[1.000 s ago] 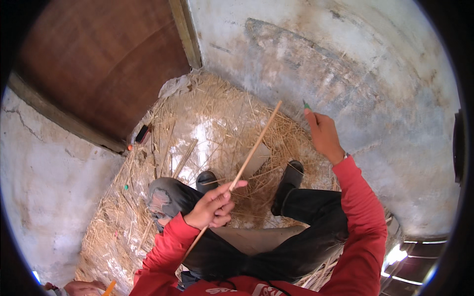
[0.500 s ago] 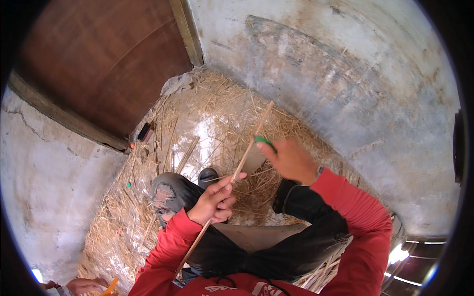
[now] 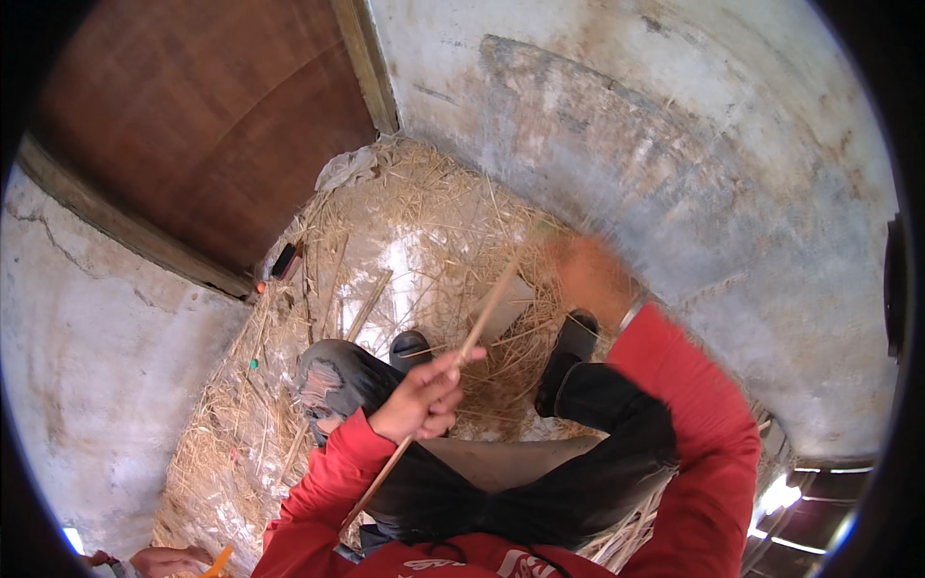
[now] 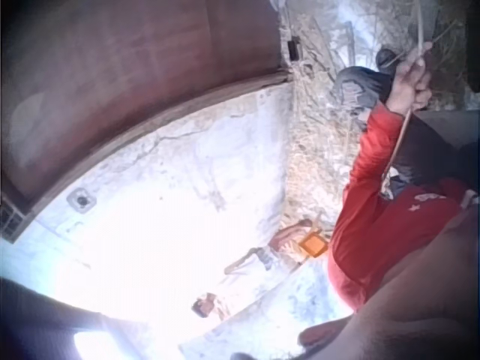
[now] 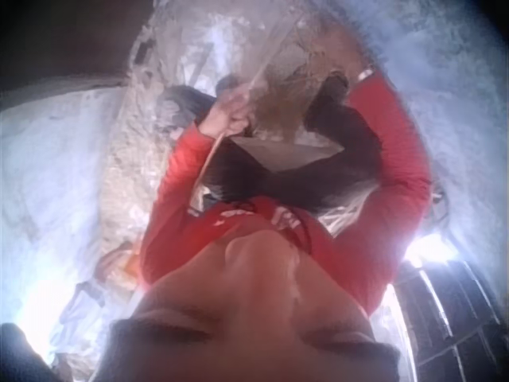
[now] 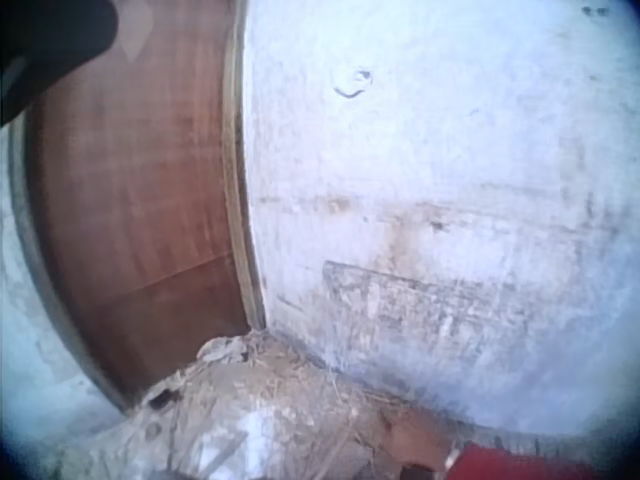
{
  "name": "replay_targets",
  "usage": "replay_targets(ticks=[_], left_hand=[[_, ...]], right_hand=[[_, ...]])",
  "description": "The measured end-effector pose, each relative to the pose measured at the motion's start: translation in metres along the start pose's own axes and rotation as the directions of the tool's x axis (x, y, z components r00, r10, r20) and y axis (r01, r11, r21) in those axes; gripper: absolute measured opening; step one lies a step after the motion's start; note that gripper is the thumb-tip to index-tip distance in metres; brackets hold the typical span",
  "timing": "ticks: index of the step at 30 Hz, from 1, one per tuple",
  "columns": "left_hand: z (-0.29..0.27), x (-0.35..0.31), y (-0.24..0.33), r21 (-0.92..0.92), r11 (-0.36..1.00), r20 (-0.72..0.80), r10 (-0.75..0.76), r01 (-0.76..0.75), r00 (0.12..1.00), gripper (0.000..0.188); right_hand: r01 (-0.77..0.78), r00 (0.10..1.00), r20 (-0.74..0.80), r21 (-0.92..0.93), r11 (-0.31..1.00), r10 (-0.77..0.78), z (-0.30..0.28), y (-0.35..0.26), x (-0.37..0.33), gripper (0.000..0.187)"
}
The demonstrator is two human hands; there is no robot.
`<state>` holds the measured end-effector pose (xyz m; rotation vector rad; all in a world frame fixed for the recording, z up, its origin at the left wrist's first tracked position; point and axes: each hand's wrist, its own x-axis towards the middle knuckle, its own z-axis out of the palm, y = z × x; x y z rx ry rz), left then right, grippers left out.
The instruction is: The person shaves a wooden stick using a utility knife and a machete, scraping thin layers of wood from the surface while sitting on a ground covered in shavings.
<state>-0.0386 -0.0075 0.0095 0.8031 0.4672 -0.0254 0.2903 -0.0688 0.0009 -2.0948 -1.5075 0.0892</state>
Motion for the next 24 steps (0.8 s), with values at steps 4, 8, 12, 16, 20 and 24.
replay_targets(ticks=[4,8,12,16,20,24], left_hand=[[-0.01,-0.017,-0.006,0.002,1.0,0.061,-0.002,0.002,0.998,0.05],[-0.005,-0.007,0.004,-0.084,0.996,-0.002,0.043,-0.043,0.999,0.05],[-0.002,0.001,0.007,-0.097,0.992,-0.008,0.078,-0.078,0.997,0.051],[0.001,0.008,0.01,-0.103,0.988,-0.028,0.109,-0.112,0.994,0.051],[0.007,0.014,0.011,-0.134,0.985,-0.067,0.101,-0.109,0.993,0.049],[0.005,0.018,0.006,-0.119,0.988,-0.129,0.078,-0.094,0.989,0.049]], right_hand=[[-0.356,0.917,-0.223,-0.074,0.932,0.332,-0.066,0.087,0.03,0.061],[-0.333,0.935,-0.07,0.169,0.928,0.348,-0.072,0.061,0.008,0.06],[-0.181,0.976,-0.063,0.304,0.935,0.209,-0.071,0.012,-0.001,0.055],[-0.043,0.984,0.178,0.204,0.978,0.006,-0.057,-0.043,-0.018,0.046],[0.091,0.925,0.344,0.205,0.975,-0.158,-0.033,-0.092,-0.042,0.043],[0.141,0.866,0.472,0.083,0.986,-0.164,-0.016,-0.099,-0.05,0.045]])
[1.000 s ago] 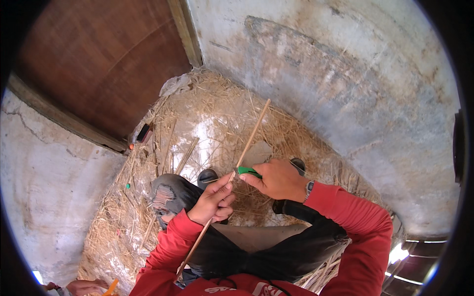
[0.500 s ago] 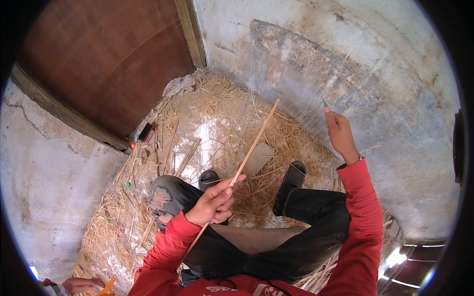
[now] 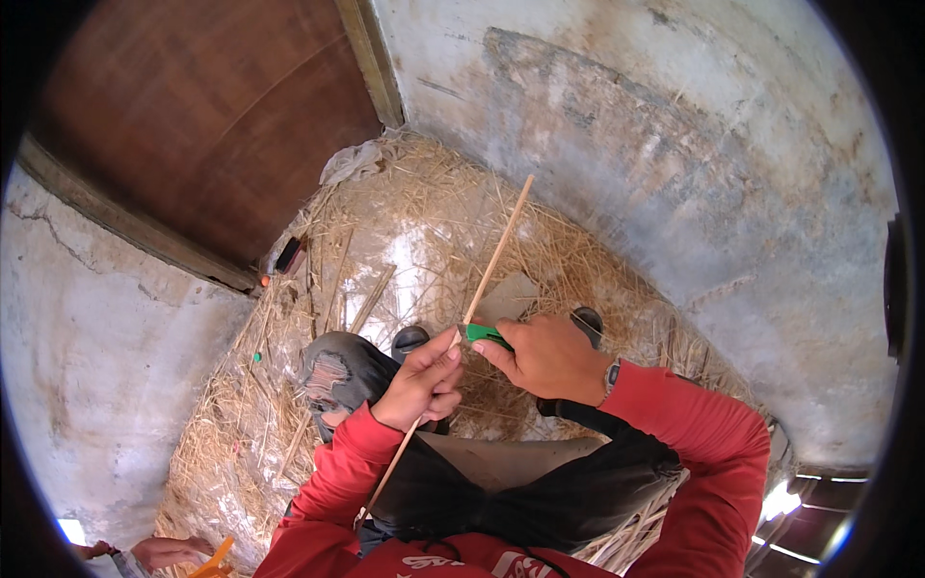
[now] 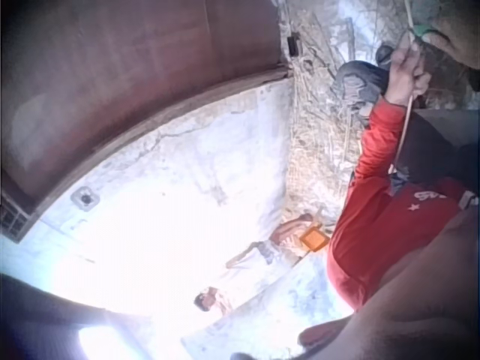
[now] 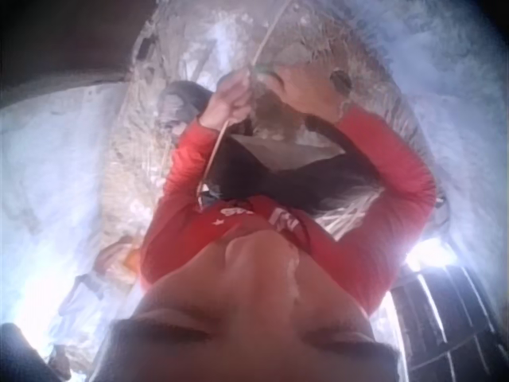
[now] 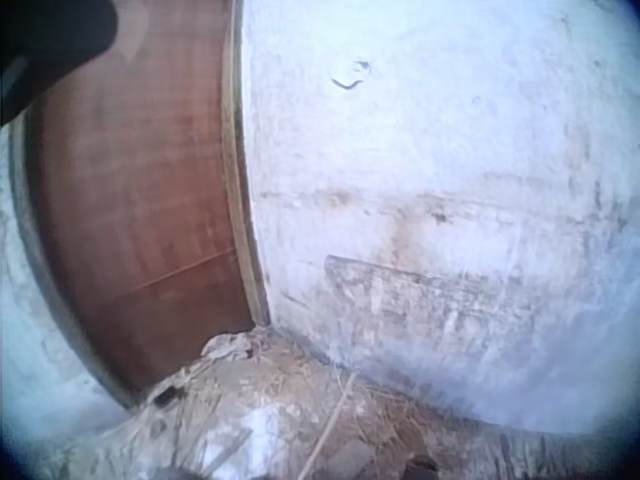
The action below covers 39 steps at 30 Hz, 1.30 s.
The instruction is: The person shaves a wooden stick using a utility knife and a machete, scraping thin layers of wood from the surface while sitting on a ground covered in shavings.
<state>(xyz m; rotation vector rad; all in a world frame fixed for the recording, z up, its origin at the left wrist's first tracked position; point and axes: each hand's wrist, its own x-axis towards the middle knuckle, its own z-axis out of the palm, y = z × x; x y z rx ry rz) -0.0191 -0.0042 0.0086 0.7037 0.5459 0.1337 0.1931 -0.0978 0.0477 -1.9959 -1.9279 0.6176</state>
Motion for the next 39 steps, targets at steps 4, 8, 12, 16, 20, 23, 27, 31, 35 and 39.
replay_targets(ticks=[4,8,12,16,20,23,27,31,35,39], left_hand=[[-0.002,-0.003,0.003,0.083,0.996,0.018,-0.036,0.034,0.999,0.049],[-0.007,-0.01,-0.008,0.179,0.981,0.033,-0.082,0.075,0.996,0.05],[0.001,-0.007,0.001,0.252,0.965,0.072,-0.089,0.068,0.993,0.05],[-0.017,-0.021,-0.013,0.245,0.969,0.182,-0.032,-0.014,0.983,0.051],[-0.011,-0.012,-0.002,0.133,0.991,0.098,0.018,-0.031,0.995,0.052],[-0.007,-0.009,0.0,0.196,0.976,0.059,0.088,-0.098,0.994,0.053],[-0.007,-0.002,-0.003,0.183,0.975,0.076,0.117,-0.129,0.99,0.053],[-0.006,0.0,-0.001,0.095,0.994,0.014,0.056,-0.057,0.998,0.053],[-0.01,-0.006,0.002,0.044,0.998,0.023,-0.049,0.048,0.999,0.053],[-0.012,-0.015,-0.005,0.13,0.991,0.109,-0.052,0.038,0.993,0.051]], right_hand=[[0.022,0.969,-0.244,-0.057,0.998,-0.035,-0.006,0.028,0.012,0.049],[-0.317,0.925,-0.229,-0.03,0.948,0.302,-0.04,0.086,0.029,0.054],[-0.395,0.816,-0.43,0.076,0.916,0.387,-0.043,0.135,0.04,0.057],[-0.515,0.594,-0.657,0.131,0.847,0.463,-0.085,0.216,0.013,0.057],[-0.344,0.731,-0.543,0.227,0.911,0.412,-0.07,0.165,0.004,0.057],[-0.219,0.844,-0.453,0.199,0.955,0.288,-0.063,0.093,0.009,0.053],[0.018,0.98,-0.198,0.042,0.999,-0.009,-0.027,0.022,0.006,0.048],[0.039,0.999,-0.001,0.029,0.999,-0.039,0.009,0.004,0.004,0.052],[-0.073,0.972,-0.213,0.13,0.989,0.099,0.009,0.053,0.026,0.054],[-0.399,0.821,-0.397,0.112,0.91,0.409,-0.035,0.14,0.039,0.061]])
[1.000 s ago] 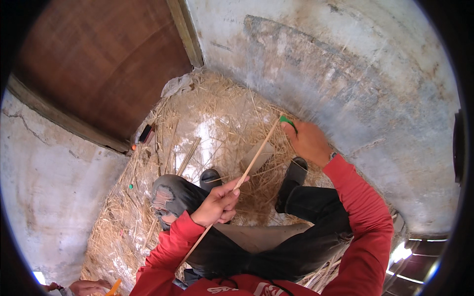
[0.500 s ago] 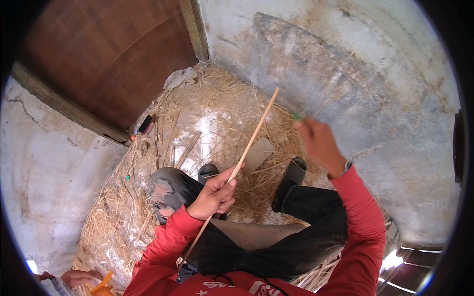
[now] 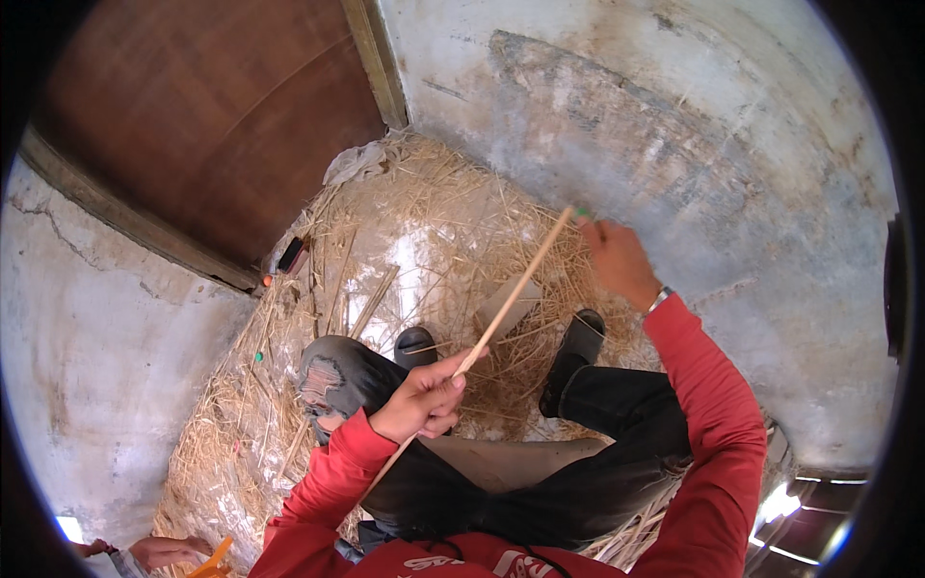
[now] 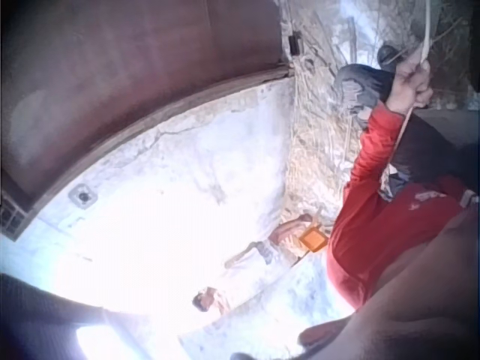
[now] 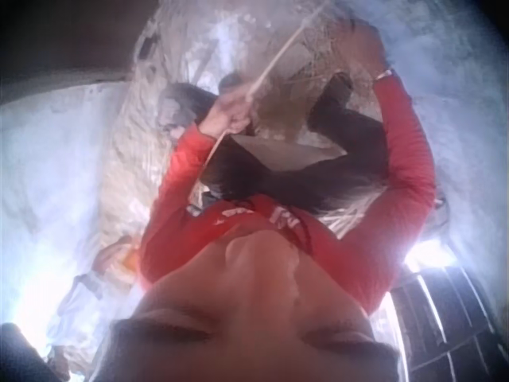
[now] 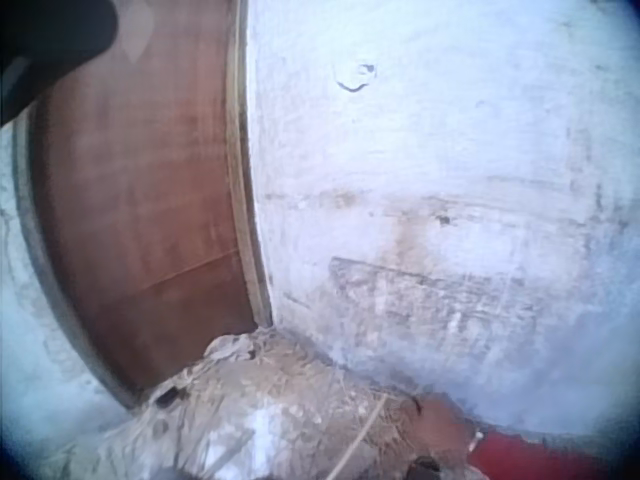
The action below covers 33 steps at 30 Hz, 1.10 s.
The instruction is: The person shaves a wooden stick using a utility knife and a machete, scraping thin layers of wood from the surface while sitting on a ground covered in shavings.
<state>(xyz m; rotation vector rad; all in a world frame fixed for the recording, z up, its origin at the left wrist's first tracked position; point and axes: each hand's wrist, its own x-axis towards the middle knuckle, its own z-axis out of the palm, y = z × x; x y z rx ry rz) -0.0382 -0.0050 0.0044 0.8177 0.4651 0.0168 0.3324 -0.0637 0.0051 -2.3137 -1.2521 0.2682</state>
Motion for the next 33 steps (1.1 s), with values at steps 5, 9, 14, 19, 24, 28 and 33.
replay_targets(ticks=[5,9,14,19,24,28,33], left_hand=[[0.009,0.001,0.012,-0.08,0.993,-0.008,0.084,-0.084,0.996,0.05],[0.011,0.007,0.012,-0.101,0.988,0.006,0.118,-0.117,0.993,0.05],[0.012,0.01,0.01,-0.108,0.989,0.03,0.104,-0.1,0.994,0.049],[0.01,0.014,0.008,-0.129,0.989,0.067,0.075,-0.066,0.995,0.048],[0.014,0.01,0.011,-0.097,0.994,0.028,0.054,-0.051,0.998,0.051],[0.014,0.011,0.009,-0.075,0.995,0.061,0.067,-0.062,0.996,0.05],[0.008,0.012,-0.002,-0.023,0.997,0.106,0.072,-0.07,0.992,0.049]], right_hand=[[0.081,0.988,-0.148,0.311,0.947,-0.036,-0.02,0.009,-0.002,0.048],[0.109,0.993,-0.021,0.571,0.813,-0.118,-0.022,-0.043,-0.031,0.039],[0.095,0.947,0.189,0.611,0.786,-0.261,-0.001,-0.092,-0.056,0.035],[0.174,0.926,0.145,0.656,0.734,-0.349,0.03,-0.1,-0.068,0.036],[0.181,0.891,0.229,0.615,0.768,-0.393,0.019,-0.104,-0.067,0.037],[0.071,0.923,0.229,0.689,0.721,-0.31,0.018,-0.092,-0.051,0.04],[-0.18,0.952,0.292,0.774,0.607,-0.09,0.006,-0.08,-0.04,0.044]])
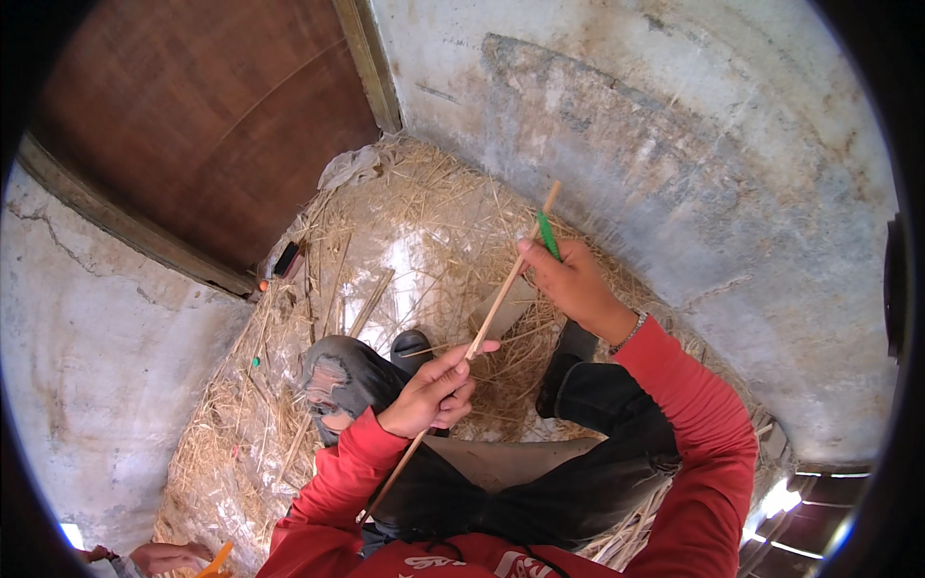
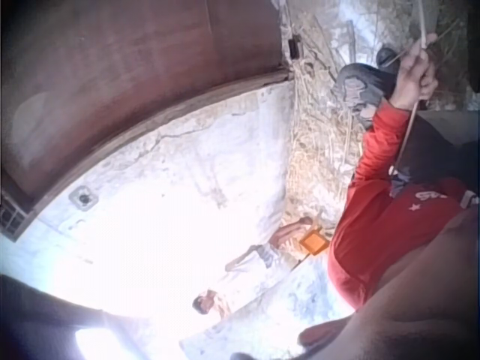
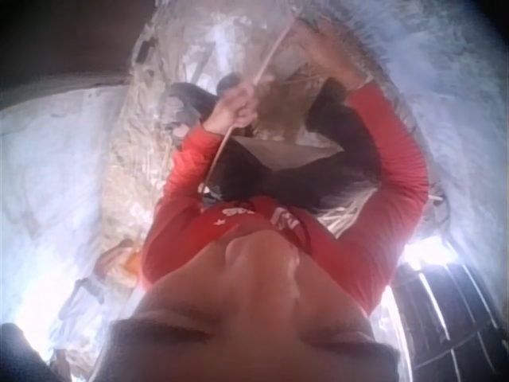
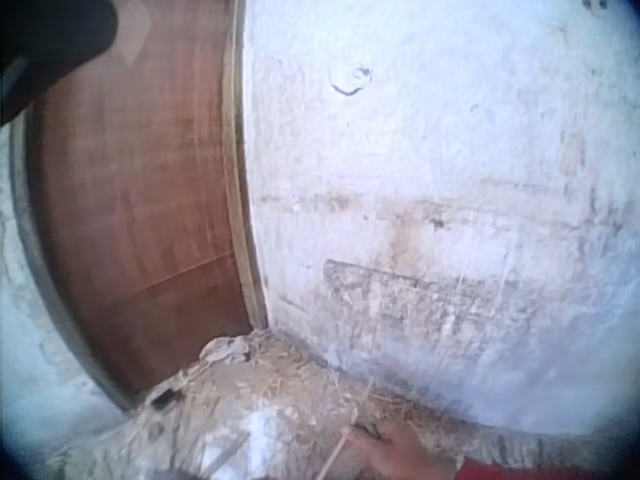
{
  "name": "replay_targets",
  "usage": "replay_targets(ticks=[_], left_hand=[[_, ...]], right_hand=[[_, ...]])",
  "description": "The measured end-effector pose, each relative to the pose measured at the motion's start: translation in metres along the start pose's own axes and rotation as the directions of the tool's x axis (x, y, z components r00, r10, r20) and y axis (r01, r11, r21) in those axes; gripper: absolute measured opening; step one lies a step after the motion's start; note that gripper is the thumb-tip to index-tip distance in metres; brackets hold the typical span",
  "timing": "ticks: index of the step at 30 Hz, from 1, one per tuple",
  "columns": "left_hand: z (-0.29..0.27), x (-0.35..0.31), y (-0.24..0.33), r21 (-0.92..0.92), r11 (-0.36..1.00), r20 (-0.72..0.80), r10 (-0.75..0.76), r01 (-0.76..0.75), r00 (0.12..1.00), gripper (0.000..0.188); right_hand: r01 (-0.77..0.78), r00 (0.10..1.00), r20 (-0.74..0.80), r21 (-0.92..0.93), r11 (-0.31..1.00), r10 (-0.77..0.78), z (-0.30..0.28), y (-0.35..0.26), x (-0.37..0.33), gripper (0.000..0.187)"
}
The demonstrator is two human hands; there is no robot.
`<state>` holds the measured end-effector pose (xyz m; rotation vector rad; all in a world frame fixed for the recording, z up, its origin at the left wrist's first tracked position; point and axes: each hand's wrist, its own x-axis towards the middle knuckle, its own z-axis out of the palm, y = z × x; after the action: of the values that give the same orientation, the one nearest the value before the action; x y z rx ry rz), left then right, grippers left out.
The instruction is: The person shaves a wooden stick using a utility knife and a machete, scraping thin layers of wood from the surface while sitting on a ground covered in shavings.
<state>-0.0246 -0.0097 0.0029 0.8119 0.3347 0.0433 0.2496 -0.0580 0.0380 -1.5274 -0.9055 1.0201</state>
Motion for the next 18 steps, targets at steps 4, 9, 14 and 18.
replay_targets(ticks=[4,9,14,18], left_hand=[[-0.002,0.003,-0.005,0.085,0.996,0.005,0.025,-0.025,1.0,0.048],[-0.002,0.008,-0.012,0.285,0.944,-0.116,0.207,-0.167,0.971,0.05],[-0.003,0.009,-0.008,0.306,0.917,-0.167,0.315,-0.255,0.934,0.051],[-0.01,0.01,-0.012,0.345,0.893,-0.2,0.37,-0.289,0.907,0.05]], right_hand=[[-0.012,0.997,-0.077,0.069,0.998,0.018,-0.014,0.005,0.005,0.045],[0.181,0.978,-0.044,-0.322,0.929,-0.205,-0.001,0.006,-0.002,0.047],[0.352,0.928,0.141,-0.627,0.695,-0.344,0.024,-0.012,-0.035,0.05],[0.349,0.936,0.25,-0.756,0.554,-0.249,0.042,-0.01,-0.055,0.051]])
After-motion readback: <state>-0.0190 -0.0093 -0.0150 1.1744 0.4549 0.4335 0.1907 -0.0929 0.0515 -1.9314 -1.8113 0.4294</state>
